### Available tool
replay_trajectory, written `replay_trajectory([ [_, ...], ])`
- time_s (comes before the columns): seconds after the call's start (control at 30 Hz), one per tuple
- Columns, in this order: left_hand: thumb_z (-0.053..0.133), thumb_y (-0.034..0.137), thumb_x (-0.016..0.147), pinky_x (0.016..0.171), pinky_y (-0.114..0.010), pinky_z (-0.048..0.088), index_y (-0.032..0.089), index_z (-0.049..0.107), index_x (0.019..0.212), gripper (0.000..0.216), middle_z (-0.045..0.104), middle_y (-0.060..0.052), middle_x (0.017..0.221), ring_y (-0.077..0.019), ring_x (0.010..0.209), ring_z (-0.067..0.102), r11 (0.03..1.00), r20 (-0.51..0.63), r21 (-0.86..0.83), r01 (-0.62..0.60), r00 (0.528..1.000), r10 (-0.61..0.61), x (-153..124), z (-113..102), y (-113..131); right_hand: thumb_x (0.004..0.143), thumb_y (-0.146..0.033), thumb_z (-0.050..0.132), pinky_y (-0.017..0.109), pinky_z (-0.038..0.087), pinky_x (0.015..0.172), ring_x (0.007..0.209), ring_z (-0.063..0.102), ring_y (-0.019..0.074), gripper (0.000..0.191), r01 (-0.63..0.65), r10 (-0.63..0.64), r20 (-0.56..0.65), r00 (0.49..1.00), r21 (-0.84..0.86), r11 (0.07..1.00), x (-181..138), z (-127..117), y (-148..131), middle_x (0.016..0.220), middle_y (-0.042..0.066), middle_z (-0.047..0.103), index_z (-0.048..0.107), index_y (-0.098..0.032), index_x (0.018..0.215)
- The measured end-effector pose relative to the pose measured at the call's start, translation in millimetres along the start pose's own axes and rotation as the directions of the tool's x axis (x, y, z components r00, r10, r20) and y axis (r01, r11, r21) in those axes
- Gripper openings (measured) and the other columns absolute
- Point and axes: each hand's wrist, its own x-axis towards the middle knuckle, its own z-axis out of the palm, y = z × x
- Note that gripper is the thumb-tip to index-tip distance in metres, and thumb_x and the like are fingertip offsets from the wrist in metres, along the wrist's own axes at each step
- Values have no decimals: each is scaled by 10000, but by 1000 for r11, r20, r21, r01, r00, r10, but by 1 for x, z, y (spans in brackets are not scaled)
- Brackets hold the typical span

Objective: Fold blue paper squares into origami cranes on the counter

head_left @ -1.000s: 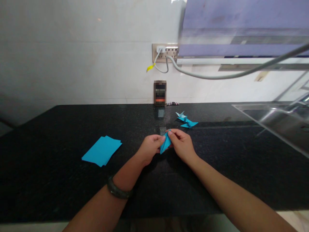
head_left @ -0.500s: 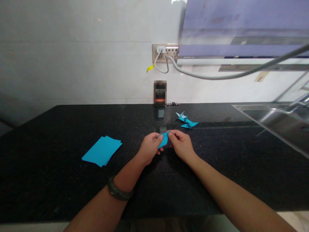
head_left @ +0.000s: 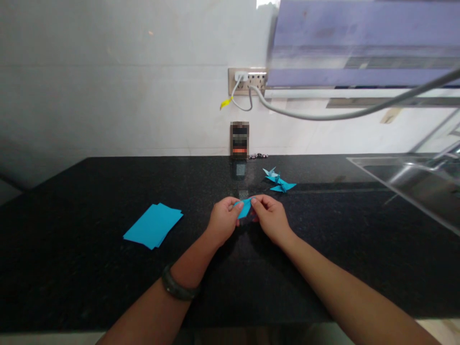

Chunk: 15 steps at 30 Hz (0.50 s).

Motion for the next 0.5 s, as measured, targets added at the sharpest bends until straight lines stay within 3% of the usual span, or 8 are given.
replay_trajectory([
  [0.33,511,314,746,369,-185,290,148,549,762,171,458,65,428,-69,345,385,999,-25,-33,-2,1000,1,2,1,-4,701,-351,530,214,424,417,496,495,110,221,-45,44,9,999,78,996,1,0,-1,555,-13,527,607,-150,752],
  [0.5,545,324,717,408,-193,316,144,582,736,185,493,43,456,-85,405,437,998,-47,3,-59,997,59,4,0,-8,714,-353,515,213,419,403,478,492,109,211,-78,80,-13,997,85,993,1,1,1,548,-17,528,582,-154,722],
])
